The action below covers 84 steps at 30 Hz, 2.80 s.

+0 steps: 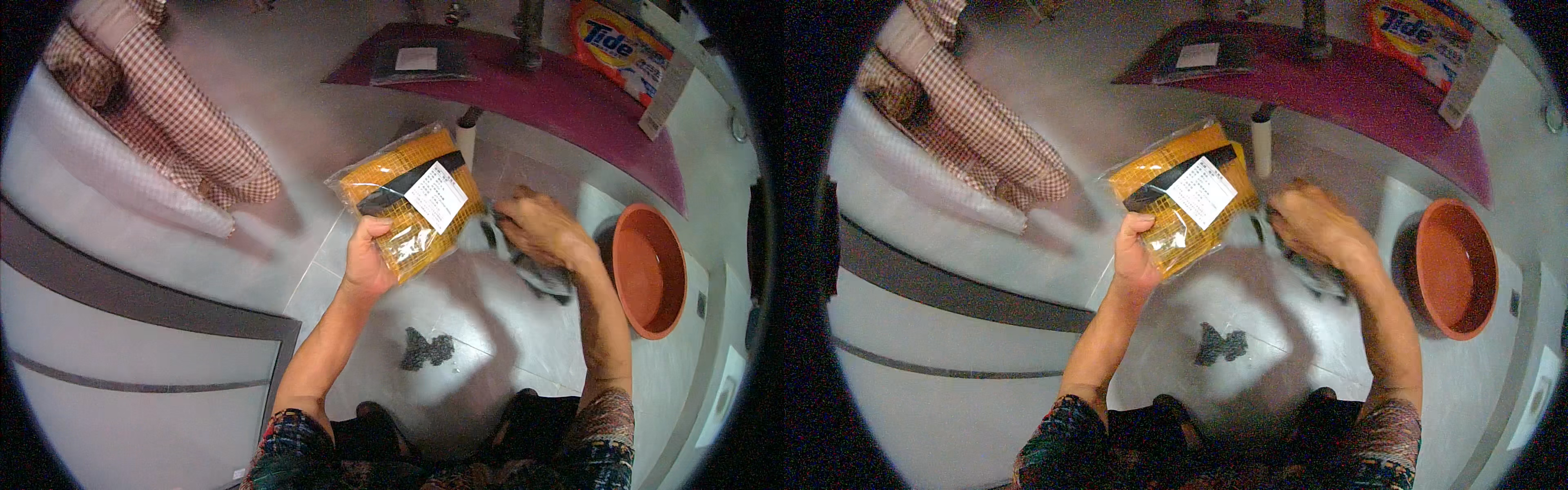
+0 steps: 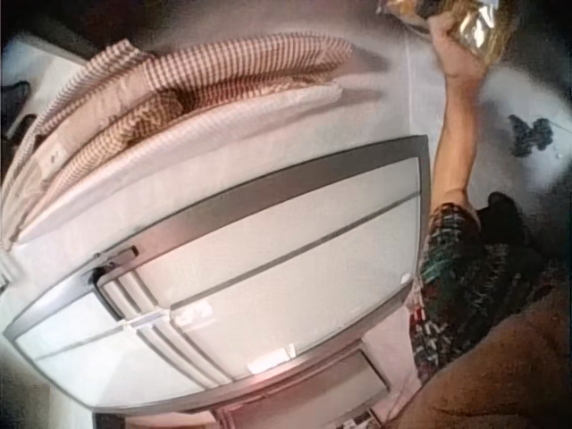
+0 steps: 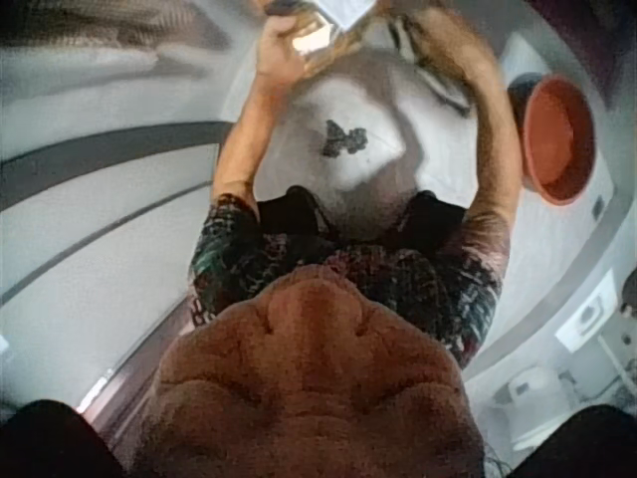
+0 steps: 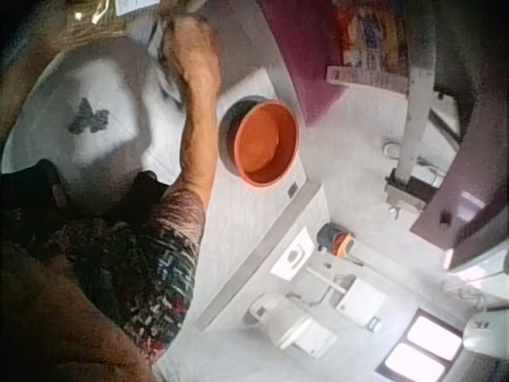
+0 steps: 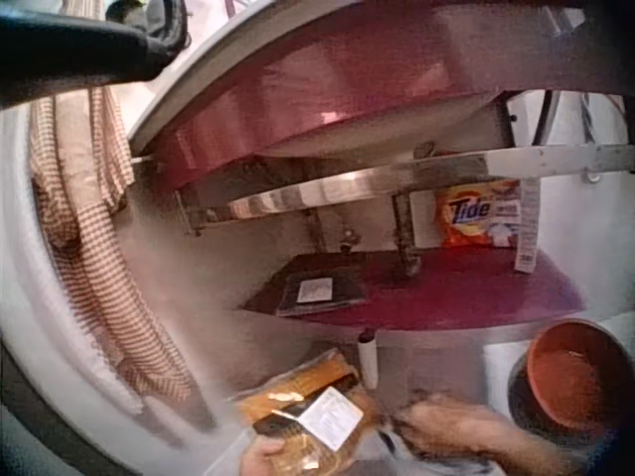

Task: The person wipes the exterior of several packaged household items, including a yellow grid mat, a white box, and a large bag of laundry detergent, using a grey cloth. After placing the items on a shelf, the person wipes the floor and the side of a large white appliance with the same cloth.

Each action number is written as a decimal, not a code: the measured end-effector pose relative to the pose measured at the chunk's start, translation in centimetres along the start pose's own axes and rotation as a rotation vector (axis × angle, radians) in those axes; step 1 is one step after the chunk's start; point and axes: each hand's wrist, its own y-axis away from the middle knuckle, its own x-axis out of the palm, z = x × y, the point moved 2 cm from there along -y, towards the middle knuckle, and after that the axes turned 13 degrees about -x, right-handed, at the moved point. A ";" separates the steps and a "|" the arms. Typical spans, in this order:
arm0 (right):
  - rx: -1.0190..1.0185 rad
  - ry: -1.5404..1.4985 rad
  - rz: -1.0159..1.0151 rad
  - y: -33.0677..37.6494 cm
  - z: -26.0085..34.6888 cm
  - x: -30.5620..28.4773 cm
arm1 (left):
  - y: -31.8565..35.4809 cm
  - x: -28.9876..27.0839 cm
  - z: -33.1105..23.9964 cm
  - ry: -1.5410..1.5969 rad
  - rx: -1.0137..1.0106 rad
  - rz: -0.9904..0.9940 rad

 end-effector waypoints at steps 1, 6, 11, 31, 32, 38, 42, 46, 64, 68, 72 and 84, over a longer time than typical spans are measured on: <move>-0.043 0.052 0.028 0.8 -0.3 -0.3 | 0.0 0.0 -0.1 0.043 0.008 0.019; -0.185 -0.203 -0.757 0.8 3.2 -2.8 | -0.9 -1.4 1.4 0.039 -0.022 -0.004; -0.345 -0.079 -0.906 -3.1 6.1 0.3 | -1.2 1.7 3.5 -0.016 0.047 0.042; -0.371 -0.291 -0.713 -0.6 3.2 -1.0 | -1.5 -0.7 1.4 0.129 -0.060 -0.013; -0.255 -0.289 -0.789 -1.3 2.4 0.1 | -1.6 -0.3 1.4 0.110 -0.035 0.004; -0.270 -0.074 -0.837 -2.8 4.4 4.6 | -2.3 -0.4 3.0 0.055 0.037 -0.147; -0.400 -0.108 -0.552 -1.9 7.9 7.1 | -1.6 -1.2 1.8 0.138 -0.095 0.207; -0.558 -0.356 -0.267 -1.4 8.5 6.8 | -0.8 -1.0 0.7 -0.052 -0.012 -0.060; -0.613 -0.318 -0.391 -0.2 7.1 2.2 | -0.6 -0.3 0.5 -0.114 0.116 -0.316; -0.467 -0.212 -0.728 -0.1 6.5 0.2 | -0.7 0.5 1.2 -0.262 0.184 -0.336; -0.234 0.104 -0.787 -0.9 6.0 1.1 | -1.3 2.3 3.0 -0.102 0.218 -0.165; -0.356 -0.349 -0.400 -0.4 1.8 2.1 | 0.2 2.8 -2.2 0.194 0.169 0.067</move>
